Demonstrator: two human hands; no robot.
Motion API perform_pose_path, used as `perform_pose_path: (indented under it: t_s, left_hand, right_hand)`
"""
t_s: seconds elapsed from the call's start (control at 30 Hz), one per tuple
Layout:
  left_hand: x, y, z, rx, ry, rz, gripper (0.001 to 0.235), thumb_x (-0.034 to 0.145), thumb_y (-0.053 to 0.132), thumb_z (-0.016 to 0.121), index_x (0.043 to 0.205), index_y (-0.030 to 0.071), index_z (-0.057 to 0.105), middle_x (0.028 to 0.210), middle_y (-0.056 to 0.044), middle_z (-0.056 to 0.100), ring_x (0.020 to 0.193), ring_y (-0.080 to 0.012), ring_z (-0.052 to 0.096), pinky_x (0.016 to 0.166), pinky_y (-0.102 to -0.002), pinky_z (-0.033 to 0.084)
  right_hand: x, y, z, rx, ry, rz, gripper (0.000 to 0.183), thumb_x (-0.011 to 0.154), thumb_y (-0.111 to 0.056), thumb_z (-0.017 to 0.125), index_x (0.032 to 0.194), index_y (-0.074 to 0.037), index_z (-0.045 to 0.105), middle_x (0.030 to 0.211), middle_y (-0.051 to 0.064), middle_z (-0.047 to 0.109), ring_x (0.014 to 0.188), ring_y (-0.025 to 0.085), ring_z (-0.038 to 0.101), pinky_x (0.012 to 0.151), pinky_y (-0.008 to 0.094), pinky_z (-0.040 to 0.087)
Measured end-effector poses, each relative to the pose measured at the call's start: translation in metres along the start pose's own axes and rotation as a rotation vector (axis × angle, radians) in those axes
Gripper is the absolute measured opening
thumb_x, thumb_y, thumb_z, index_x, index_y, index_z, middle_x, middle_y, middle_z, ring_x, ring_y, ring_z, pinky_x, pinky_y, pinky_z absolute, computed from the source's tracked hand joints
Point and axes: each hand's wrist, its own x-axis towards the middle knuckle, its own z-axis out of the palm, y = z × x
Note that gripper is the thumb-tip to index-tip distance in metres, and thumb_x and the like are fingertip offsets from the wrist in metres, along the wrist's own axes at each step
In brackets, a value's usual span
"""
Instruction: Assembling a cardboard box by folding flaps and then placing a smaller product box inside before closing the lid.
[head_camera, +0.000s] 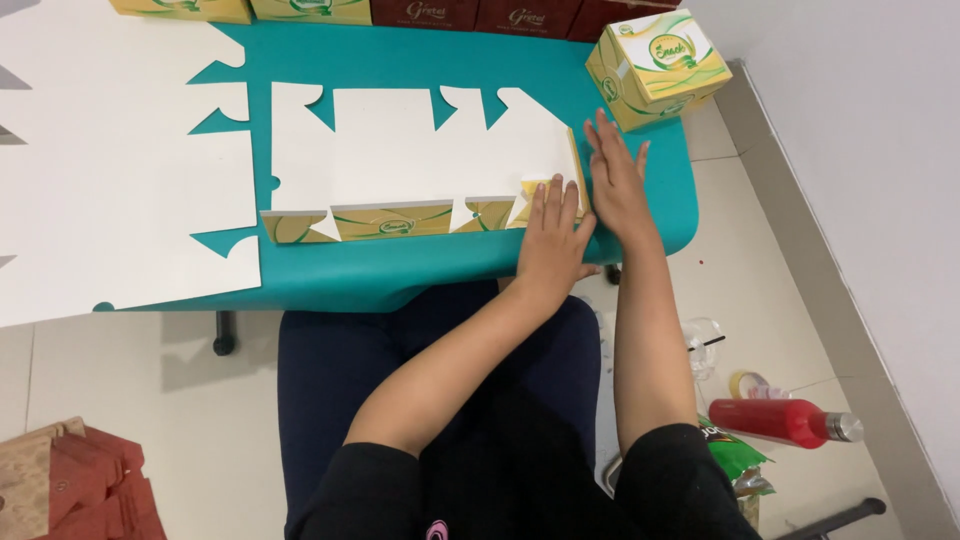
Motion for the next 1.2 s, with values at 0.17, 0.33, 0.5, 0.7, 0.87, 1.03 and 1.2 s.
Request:
perform_pose_path:
  t_s: [0.17, 0.33, 0.5, 0.7, 0.87, 1.03, 1.2]
  left_hand:
    - [-0.005, 0.001, 0.030, -0.074, 0.265, 0.068, 0.057, 0.076, 0.041, 0.073, 0.116, 0.012, 0.044, 0.109, -0.014, 0.045, 0.112, -0.0344, 0.046, 0.102, -0.054, 0.033]
    - [-0.044, 0.000, 0.008, -0.071, 0.518, 0.207, 0.037, 0.083, 0.015, 0.067, 0.118, 0.017, 0.055, 0.089, -0.004, 0.050, 0.087, -0.0251, 0.061, 0.082, -0.045, 0.054]
    - [-0.086, -0.032, -0.046, -0.467, 0.427, 0.475, 0.024, 0.090, 0.007, 0.060, 0.114, 0.011, 0.058, 0.113, -0.008, 0.052, 0.110, -0.0290, 0.059, 0.082, -0.037, 0.057]
    - [-0.135, -0.093, -0.061, -0.726, 0.353, 0.517, 0.028, 0.085, 0.004, 0.061, 0.113, 0.008, 0.058, 0.120, -0.012, 0.052, 0.123, -0.0372, 0.050, 0.102, -0.047, 0.045]
    - [-0.169, -0.149, -0.059, -0.543, 0.500, 0.312, 0.024, 0.081, 0.009, 0.064, 0.105, 0.013, 0.065, 0.120, -0.011, 0.057, 0.120, -0.0350, 0.054, 0.104, -0.048, 0.042]
    - [-0.187, -0.190, -0.063, -0.143, 0.695, -0.069, 0.021, 0.083, 0.005, 0.066, 0.103, 0.013, 0.067, 0.119, -0.008, 0.058, 0.120, -0.0320, 0.054, 0.107, -0.049, 0.037]
    - [-0.200, -0.203, -0.055, -0.334, 0.603, -0.462, 0.029, 0.091, 0.013, 0.063, 0.118, 0.009, 0.054, 0.109, -0.005, 0.051, 0.111, -0.0294, 0.055, 0.107, -0.052, 0.034]
  right_hand:
    - [-0.035, -0.028, -0.035, -0.108, -0.011, -0.024, 0.066, 0.090, 0.005, 0.042, 0.150, -0.015, 0.028, 0.149, 0.015, 0.036, 0.140, 0.041, 0.016, 0.109, 0.064, -0.004]
    - [-0.066, -0.031, -0.067, -0.202, -0.111, 0.054, 0.078, 0.081, 0.003, 0.052, 0.151, -0.018, 0.027, 0.152, 0.014, 0.030, 0.138, 0.049, 0.010, 0.110, 0.064, 0.003]
    - [-0.088, -0.016, -0.058, -0.625, -0.232, -0.004, 0.080, 0.072, -0.004, 0.069, 0.143, -0.033, 0.045, 0.153, 0.010, 0.034, 0.142, 0.048, 0.013, 0.111, 0.063, 0.009]
    - [-0.090, -0.041, -0.035, -0.339, -0.163, -0.263, 0.043, 0.074, -0.013, 0.076, 0.110, -0.036, 0.070, 0.133, -0.007, 0.058, 0.138, 0.030, 0.035, 0.116, 0.051, 0.019]
    - [-0.089, -0.078, -0.011, -0.125, -0.213, -0.397, 0.033, 0.072, -0.018, 0.079, 0.103, -0.027, 0.073, 0.115, -0.004, 0.068, 0.120, 0.025, 0.056, 0.110, 0.047, 0.033]
    - [-0.079, -0.119, 0.045, -0.017, -0.255, -0.497, 0.028, 0.076, -0.020, 0.076, 0.104, -0.024, 0.072, 0.104, -0.005, 0.070, 0.101, 0.019, 0.065, 0.094, 0.038, 0.048]
    - [-0.050, -0.195, 0.077, -0.080, -0.248, -0.383, 0.024, 0.080, -0.011, 0.060, 0.103, -0.016, 0.067, 0.083, 0.001, 0.063, 0.084, 0.022, 0.064, 0.073, 0.034, 0.054]
